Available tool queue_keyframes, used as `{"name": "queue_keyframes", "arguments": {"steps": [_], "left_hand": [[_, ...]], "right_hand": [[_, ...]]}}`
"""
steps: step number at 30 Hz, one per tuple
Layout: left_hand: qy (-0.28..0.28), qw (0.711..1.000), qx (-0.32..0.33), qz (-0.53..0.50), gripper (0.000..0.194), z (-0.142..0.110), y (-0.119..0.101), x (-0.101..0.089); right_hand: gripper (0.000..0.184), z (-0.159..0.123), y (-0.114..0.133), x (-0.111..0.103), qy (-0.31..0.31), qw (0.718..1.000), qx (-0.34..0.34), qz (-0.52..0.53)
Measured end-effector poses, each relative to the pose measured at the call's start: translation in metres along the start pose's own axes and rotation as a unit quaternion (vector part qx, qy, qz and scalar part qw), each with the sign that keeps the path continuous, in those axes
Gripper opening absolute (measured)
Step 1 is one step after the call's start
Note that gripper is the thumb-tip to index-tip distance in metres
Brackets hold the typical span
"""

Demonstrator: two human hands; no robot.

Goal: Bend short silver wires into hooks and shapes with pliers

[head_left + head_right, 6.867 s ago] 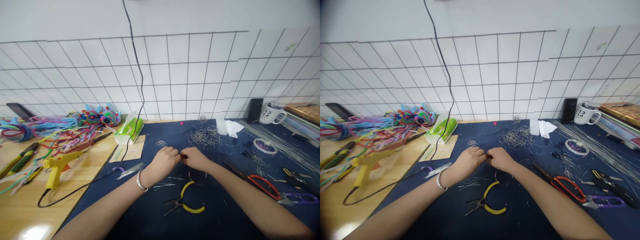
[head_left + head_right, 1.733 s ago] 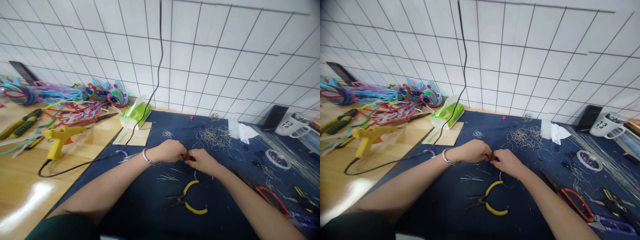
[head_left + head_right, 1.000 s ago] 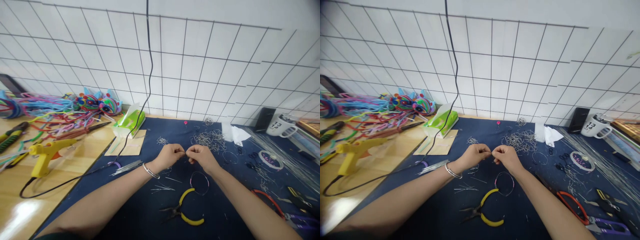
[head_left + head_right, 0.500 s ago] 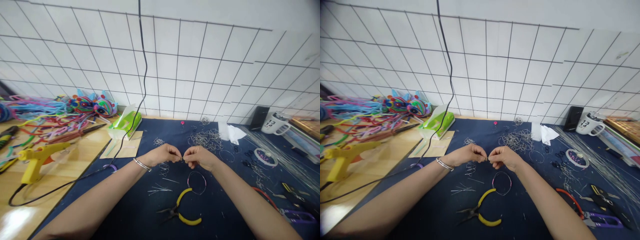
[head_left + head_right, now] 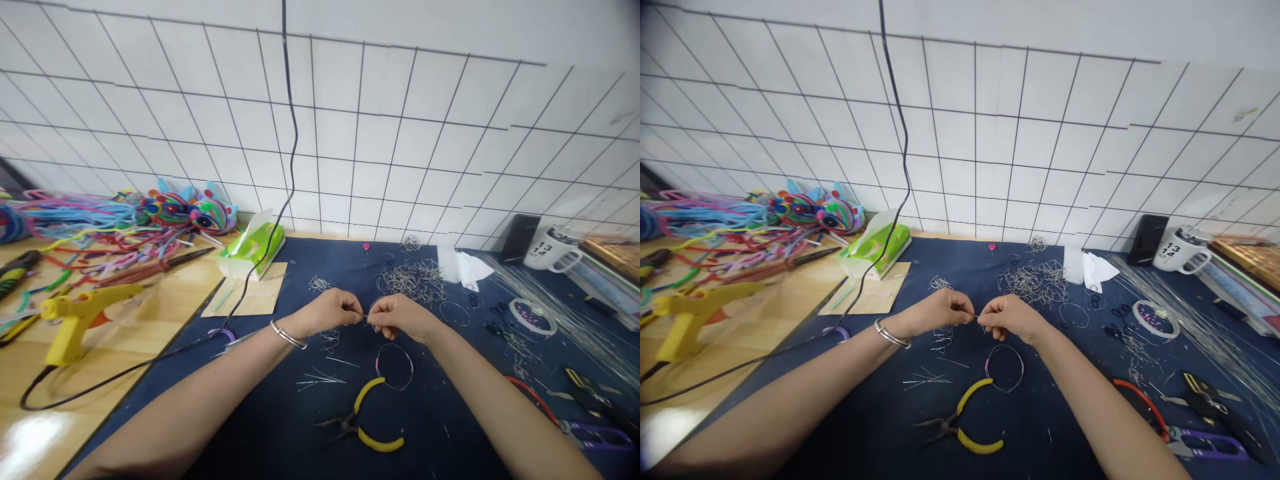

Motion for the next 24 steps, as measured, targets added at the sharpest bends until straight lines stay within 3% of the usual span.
{"name": "queue_keyframes", "arguments": {"steps": [14, 24], "left_hand": [[0.065, 0.989, -0.035, -0.130, 0.021, 0.000, 0.006, 0.003], [0.005, 0.970, -0.048, -0.240, 0.019, 0.002, 0.005, 0.015]], "right_hand": [[0.021, 0.001, -0.002, 0.009, -0.015, 0.999, -0.039, 0.024], [0.025, 0.002, -0.002, 0.010, -0.039, 0.993, -0.072, 0.083]]}}
Point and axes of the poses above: each hand's wrist, its own z-axis towards the middle knuckle, its own x-axis out of the palm, y = z × x, the point moved 1 cm from there along z, towards the middle knuckle, and after that the axes turned 15 degrees about z, right-handed, at the moved point
